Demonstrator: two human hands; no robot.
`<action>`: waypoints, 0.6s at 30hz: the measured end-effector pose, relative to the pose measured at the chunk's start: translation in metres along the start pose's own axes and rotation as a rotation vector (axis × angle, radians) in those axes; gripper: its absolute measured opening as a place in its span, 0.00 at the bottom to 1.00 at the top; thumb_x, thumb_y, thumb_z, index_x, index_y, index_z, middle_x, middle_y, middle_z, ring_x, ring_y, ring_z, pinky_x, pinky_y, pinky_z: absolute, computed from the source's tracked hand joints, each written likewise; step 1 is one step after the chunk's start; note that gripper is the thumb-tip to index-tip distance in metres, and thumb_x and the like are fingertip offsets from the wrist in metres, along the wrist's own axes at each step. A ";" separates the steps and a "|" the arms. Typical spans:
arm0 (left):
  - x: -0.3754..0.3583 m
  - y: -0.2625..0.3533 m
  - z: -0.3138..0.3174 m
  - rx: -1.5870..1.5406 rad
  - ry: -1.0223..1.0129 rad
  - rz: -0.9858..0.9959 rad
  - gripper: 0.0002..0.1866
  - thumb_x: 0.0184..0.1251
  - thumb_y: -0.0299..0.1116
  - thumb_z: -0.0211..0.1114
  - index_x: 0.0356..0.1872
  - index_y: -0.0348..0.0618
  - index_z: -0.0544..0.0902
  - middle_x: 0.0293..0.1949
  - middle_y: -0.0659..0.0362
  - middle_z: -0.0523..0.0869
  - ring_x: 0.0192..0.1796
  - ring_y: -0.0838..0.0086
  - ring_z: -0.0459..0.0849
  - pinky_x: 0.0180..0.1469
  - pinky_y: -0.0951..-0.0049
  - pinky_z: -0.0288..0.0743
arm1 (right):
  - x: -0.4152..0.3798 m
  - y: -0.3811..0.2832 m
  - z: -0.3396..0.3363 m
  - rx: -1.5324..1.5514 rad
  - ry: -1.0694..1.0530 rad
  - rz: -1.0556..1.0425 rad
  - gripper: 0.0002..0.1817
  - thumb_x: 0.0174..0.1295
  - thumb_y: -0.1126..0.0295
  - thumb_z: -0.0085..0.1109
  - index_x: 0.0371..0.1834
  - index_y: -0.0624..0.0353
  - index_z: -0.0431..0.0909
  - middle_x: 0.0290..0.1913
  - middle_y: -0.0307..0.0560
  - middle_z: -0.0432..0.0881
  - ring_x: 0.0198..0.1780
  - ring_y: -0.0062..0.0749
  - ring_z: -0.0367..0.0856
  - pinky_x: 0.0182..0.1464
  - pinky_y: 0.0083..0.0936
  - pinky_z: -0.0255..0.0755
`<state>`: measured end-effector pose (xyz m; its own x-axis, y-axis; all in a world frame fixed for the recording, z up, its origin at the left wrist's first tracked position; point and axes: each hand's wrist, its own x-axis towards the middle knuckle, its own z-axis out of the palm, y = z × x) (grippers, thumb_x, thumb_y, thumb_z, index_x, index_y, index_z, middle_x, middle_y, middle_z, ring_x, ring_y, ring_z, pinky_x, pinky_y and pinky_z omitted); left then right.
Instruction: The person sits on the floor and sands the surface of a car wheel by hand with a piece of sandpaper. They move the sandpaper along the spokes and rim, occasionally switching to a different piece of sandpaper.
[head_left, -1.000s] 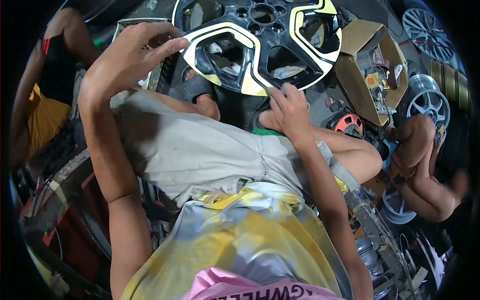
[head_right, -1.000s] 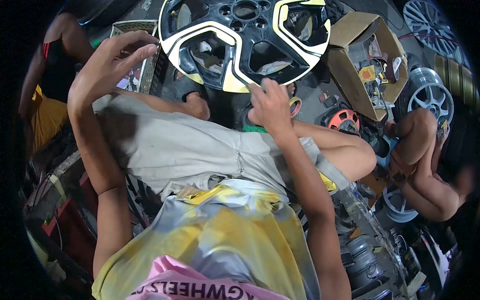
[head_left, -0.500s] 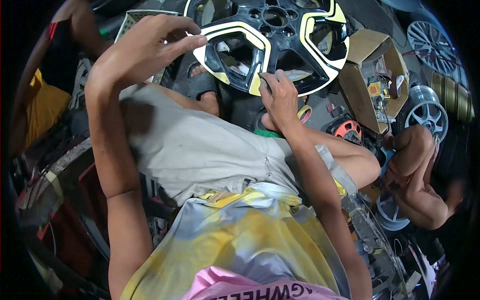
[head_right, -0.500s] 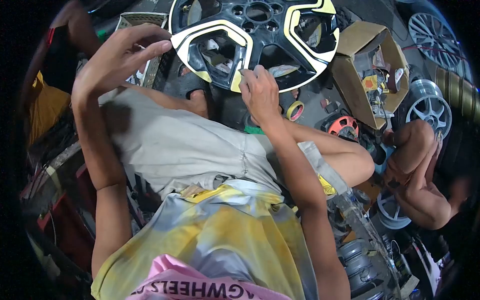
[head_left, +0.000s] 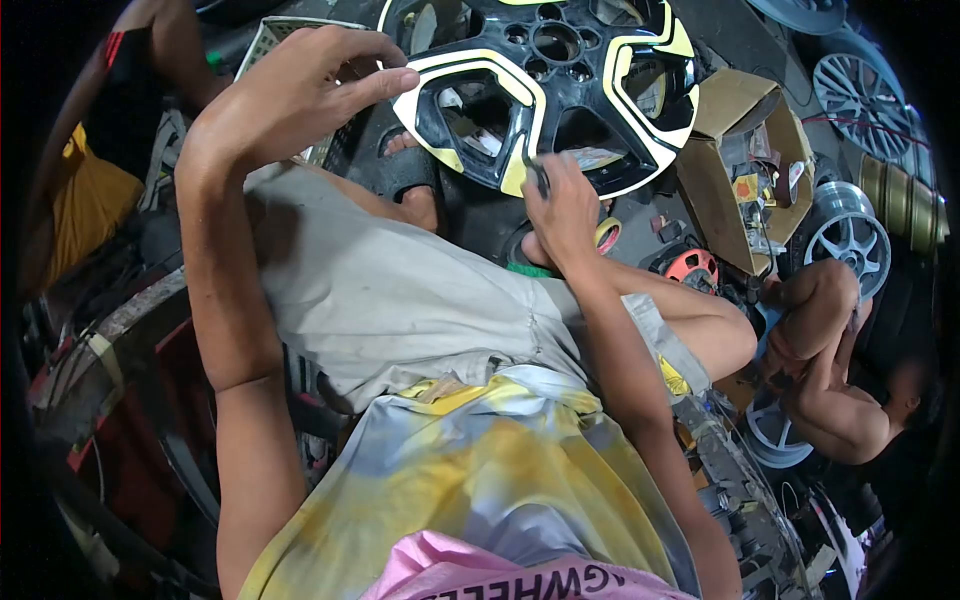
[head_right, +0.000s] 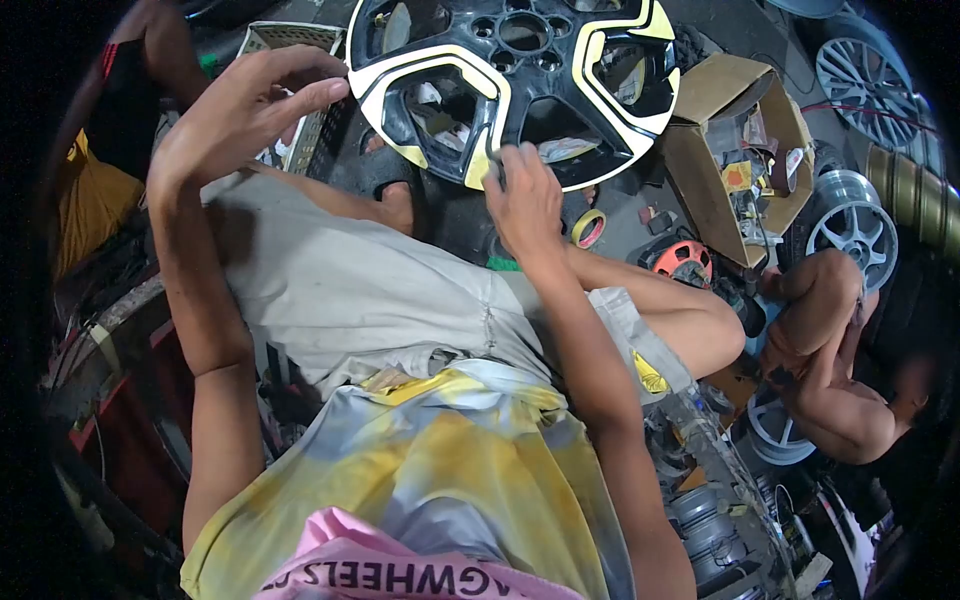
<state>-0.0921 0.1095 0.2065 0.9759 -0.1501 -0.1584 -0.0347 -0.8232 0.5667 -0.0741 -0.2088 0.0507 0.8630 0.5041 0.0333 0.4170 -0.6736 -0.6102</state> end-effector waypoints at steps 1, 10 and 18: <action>0.000 -0.003 0.002 0.005 0.027 0.021 0.24 0.79 0.50 0.65 0.56 0.36 0.86 0.38 0.53 0.87 0.31 0.74 0.79 0.34 0.70 0.75 | -0.009 0.006 -0.014 -0.005 -0.001 0.003 0.09 0.61 0.73 0.66 0.43 0.61 0.81 0.40 0.56 0.79 0.44 0.59 0.82 0.45 0.49 0.75; -0.001 -0.002 0.001 0.000 -0.007 0.001 0.23 0.79 0.50 0.64 0.55 0.37 0.86 0.37 0.55 0.86 0.30 0.76 0.79 0.33 0.72 0.75 | -0.046 0.042 -0.068 0.015 0.059 0.090 0.11 0.71 0.72 0.59 0.52 0.66 0.78 0.45 0.61 0.82 0.47 0.58 0.82 0.53 0.43 0.74; 0.010 0.006 0.002 0.002 -0.058 0.002 0.24 0.79 0.49 0.65 0.55 0.35 0.85 0.37 0.55 0.87 0.29 0.77 0.81 0.32 0.73 0.76 | -0.053 0.031 -0.048 0.391 0.089 0.317 0.20 0.67 0.70 0.67 0.59 0.64 0.74 0.47 0.54 0.81 0.51 0.44 0.82 0.56 0.37 0.74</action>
<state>-0.0833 0.1018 0.2063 0.9617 -0.1829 -0.2040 -0.0368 -0.8240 0.5654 -0.0933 -0.2822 0.0679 0.9580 0.2477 -0.1445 0.0075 -0.5250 -0.8510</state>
